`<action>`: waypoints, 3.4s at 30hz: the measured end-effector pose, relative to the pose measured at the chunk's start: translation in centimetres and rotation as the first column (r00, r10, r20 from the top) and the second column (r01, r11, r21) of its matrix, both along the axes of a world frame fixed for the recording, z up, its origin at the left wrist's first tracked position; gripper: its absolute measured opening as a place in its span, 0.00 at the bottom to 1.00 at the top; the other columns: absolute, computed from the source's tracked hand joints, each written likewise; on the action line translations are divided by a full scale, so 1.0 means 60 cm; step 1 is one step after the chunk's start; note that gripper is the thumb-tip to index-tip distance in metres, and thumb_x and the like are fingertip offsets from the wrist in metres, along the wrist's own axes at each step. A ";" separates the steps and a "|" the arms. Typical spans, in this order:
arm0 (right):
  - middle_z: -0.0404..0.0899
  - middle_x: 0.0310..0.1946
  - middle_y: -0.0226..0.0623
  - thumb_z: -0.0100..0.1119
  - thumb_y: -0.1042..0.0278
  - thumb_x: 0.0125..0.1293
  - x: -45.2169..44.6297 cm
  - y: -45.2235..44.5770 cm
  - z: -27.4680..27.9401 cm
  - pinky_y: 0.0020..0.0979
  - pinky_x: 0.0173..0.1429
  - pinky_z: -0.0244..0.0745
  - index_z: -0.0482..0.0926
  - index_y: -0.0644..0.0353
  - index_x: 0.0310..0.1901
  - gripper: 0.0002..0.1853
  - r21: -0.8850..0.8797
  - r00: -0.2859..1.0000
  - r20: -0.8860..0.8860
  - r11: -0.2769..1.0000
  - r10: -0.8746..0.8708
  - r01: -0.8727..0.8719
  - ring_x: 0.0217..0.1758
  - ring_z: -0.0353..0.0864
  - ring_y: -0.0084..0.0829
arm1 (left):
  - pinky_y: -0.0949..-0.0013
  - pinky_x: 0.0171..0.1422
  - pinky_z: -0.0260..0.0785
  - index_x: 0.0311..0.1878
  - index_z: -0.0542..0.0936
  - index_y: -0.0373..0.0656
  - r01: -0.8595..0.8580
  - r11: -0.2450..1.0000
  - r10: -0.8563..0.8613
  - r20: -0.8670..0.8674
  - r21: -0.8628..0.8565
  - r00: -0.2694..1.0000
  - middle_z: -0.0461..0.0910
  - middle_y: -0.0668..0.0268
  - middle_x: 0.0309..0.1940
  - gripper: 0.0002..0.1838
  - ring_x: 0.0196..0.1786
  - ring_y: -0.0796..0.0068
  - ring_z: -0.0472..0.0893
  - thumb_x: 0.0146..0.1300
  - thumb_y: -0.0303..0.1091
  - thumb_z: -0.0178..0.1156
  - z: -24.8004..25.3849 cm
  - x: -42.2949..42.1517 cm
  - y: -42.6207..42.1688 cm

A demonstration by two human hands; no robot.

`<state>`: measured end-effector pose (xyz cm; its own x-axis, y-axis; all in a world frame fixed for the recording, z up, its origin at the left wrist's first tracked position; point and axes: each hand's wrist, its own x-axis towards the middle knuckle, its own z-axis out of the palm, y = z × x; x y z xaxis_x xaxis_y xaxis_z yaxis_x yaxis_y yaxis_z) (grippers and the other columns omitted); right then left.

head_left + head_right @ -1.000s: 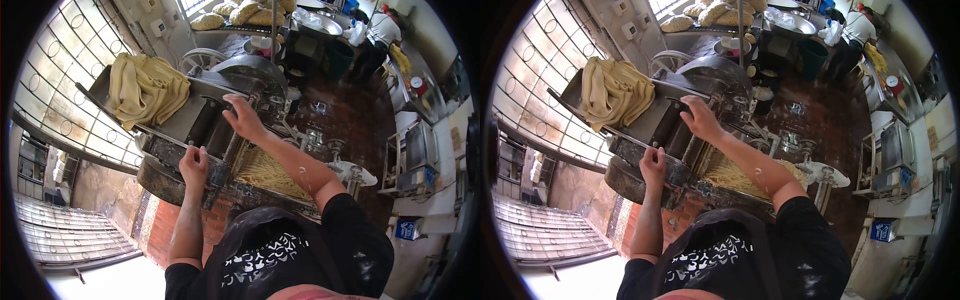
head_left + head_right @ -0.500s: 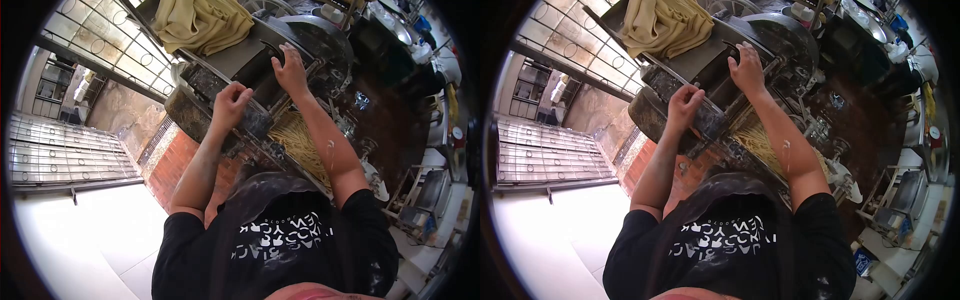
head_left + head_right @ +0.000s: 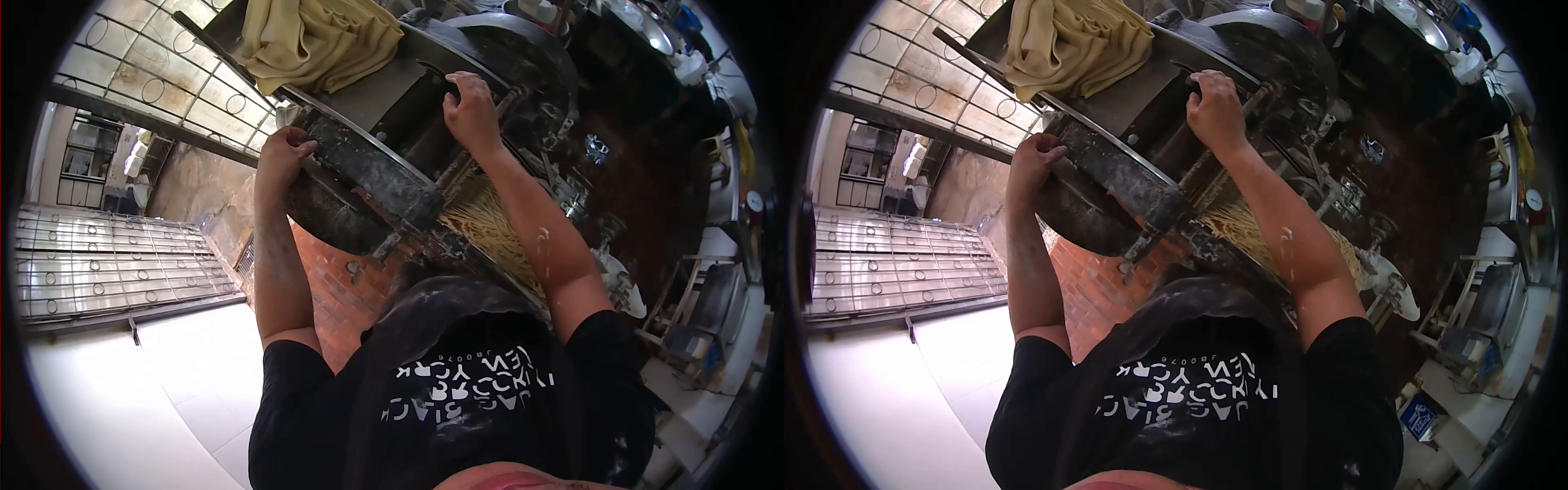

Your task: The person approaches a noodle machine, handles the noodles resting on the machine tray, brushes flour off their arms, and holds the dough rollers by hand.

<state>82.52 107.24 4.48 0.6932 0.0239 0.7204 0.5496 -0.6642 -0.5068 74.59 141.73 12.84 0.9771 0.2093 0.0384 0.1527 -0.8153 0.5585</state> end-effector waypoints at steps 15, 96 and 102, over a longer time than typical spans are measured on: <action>0.83 0.49 0.47 0.63 0.74 0.62 -0.006 -0.001 0.006 0.44 0.66 0.74 0.82 0.63 0.50 0.14 0.011 1.000 -0.023 1.000 -0.015 0.015 0.57 0.80 0.49 | 0.55 0.49 0.77 0.42 0.86 0.36 0.010 0.999 -0.013 0.077 0.034 0.997 0.88 0.52 0.35 0.10 0.42 0.55 0.88 0.63 0.33 0.70 0.024 -0.005 -0.076; 0.82 0.46 0.49 0.60 0.76 0.61 -0.015 0.002 0.003 0.46 0.66 0.74 0.82 0.64 0.49 0.14 0.107 0.999 -0.042 0.994 -0.003 0.007 0.55 0.79 0.51 | 0.55 0.46 0.75 0.36 0.86 0.34 0.151 0.987 -0.155 0.064 0.060 0.986 0.85 0.48 0.31 0.07 0.38 0.50 0.86 0.61 0.29 0.71 0.001 -0.039 -0.161; 0.83 0.46 0.49 0.59 0.77 0.61 -0.017 0.001 0.007 0.46 0.65 0.75 0.82 0.64 0.49 0.14 0.105 0.999 -0.053 0.994 0.000 0.006 0.55 0.79 0.50 | 0.51 0.50 0.75 0.37 0.85 0.33 0.171 0.978 -0.176 0.036 0.117 0.984 0.84 0.45 0.35 0.08 0.43 0.45 0.85 0.63 0.29 0.69 -0.010 -0.032 -0.155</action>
<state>81.48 107.30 4.92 0.7299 -0.0527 0.6815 0.5184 -0.6072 -0.6021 72.65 132.43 12.23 0.9948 0.0289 0.0973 -0.0197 -0.8855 0.4642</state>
